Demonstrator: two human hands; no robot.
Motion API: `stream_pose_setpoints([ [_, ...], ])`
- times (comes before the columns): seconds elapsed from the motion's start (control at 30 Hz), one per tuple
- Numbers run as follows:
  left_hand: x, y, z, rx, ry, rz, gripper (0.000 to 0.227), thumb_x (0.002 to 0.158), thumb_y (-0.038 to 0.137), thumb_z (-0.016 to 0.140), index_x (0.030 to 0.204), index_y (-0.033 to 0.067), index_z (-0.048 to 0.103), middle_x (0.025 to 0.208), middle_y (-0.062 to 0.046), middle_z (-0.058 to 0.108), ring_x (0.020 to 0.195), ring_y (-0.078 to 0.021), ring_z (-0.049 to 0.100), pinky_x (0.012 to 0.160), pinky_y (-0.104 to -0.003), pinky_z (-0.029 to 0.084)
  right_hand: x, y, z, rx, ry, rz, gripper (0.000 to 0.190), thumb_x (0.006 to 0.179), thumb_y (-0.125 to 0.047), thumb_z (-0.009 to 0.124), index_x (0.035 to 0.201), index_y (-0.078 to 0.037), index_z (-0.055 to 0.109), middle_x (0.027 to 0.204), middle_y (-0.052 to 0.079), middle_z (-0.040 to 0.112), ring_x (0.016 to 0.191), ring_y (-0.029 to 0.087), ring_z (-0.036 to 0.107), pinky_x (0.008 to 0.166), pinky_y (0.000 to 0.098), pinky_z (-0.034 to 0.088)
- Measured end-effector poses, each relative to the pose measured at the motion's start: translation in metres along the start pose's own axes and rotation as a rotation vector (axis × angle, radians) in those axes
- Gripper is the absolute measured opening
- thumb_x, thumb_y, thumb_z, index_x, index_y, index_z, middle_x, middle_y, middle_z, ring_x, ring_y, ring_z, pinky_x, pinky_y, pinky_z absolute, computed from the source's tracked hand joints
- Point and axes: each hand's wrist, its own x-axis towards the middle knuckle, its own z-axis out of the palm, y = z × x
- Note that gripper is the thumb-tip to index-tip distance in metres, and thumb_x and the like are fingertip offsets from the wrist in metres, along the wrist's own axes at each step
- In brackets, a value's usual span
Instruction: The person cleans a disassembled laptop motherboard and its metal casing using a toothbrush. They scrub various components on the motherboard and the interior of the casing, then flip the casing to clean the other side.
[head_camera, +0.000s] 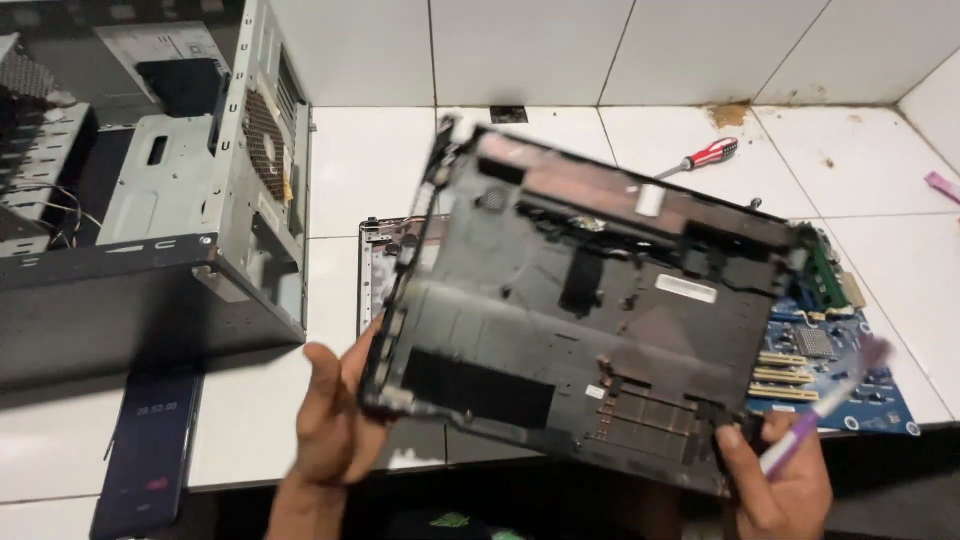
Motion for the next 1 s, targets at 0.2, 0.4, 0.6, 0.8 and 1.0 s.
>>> stream_pose_setpoints([
  [0.2,0.007,0.012,0.022,0.244,0.774,-0.396,0.067,0.102,0.041,0.041,0.136,-0.0118,0.065,0.126,-0.033,0.073,0.112,-0.0447,0.070,0.093,-0.055,0.056,0.033,0.001,-0.006,-0.549,-0.252,-0.083,0.027,0.094,-0.024,0.075,0.105,-0.014,0.053,0.068,-0.002,0.034,0.060,0.014,0.031,0.061,0.0287,0.029],
  [0.4,-0.006,-0.011,0.002,0.677,0.908,-0.244,0.048,0.103,0.037,0.050,0.120,-0.0009,0.074,0.112,-0.012,0.077,0.104,-0.0232,0.069,0.088,-0.035,0.052,0.018,-0.034,0.018,-0.461,-0.221,-0.172,0.038,0.107,-0.023,0.050,0.139,-0.003,0.051,0.126,0.014,0.060,0.097,0.025,0.055,0.077,0.0380,0.047],
  [0.6,-0.001,-0.015,-0.013,0.772,0.859,-0.005,0.032,0.106,0.038,0.056,0.103,0.0082,0.067,0.090,-0.001,0.062,0.085,-0.0145,0.059,0.073,-0.030,0.048,-0.031,-0.052,0.048,-0.724,-0.139,-0.289,0.044,0.105,-0.011,0.062,0.146,-0.021,0.070,0.097,0.003,0.079,0.090,0.008,0.068,0.086,0.0237,0.048],
  [0.8,0.009,-0.022,0.000,0.792,0.905,-0.079,0.043,0.102,0.041,0.053,0.121,0.0063,0.071,0.100,-0.002,0.066,0.097,-0.0164,0.060,0.088,-0.031,0.049,-0.050,-0.041,0.047,-0.637,-0.217,-0.405,0.034,0.098,-0.004,0.065,0.123,-0.020,0.080,0.088,-0.002,0.072,0.067,0.006,0.056,0.066,0.0185,0.043],
  [1.0,0.006,-0.029,-0.005,0.810,0.889,-0.086,0.038,0.104,0.043,0.054,0.110,0.0087,0.071,0.091,0.001,0.058,0.090,-0.0143,0.053,0.083,-0.030,0.045,-0.054,-0.046,0.051,-0.791,-0.173,-0.401,0.034,0.101,-0.018,0.058,0.127,-0.027,0.078,0.113,-0.007,0.081,0.078,0.007,0.069,0.072,0.0212,0.051],
])
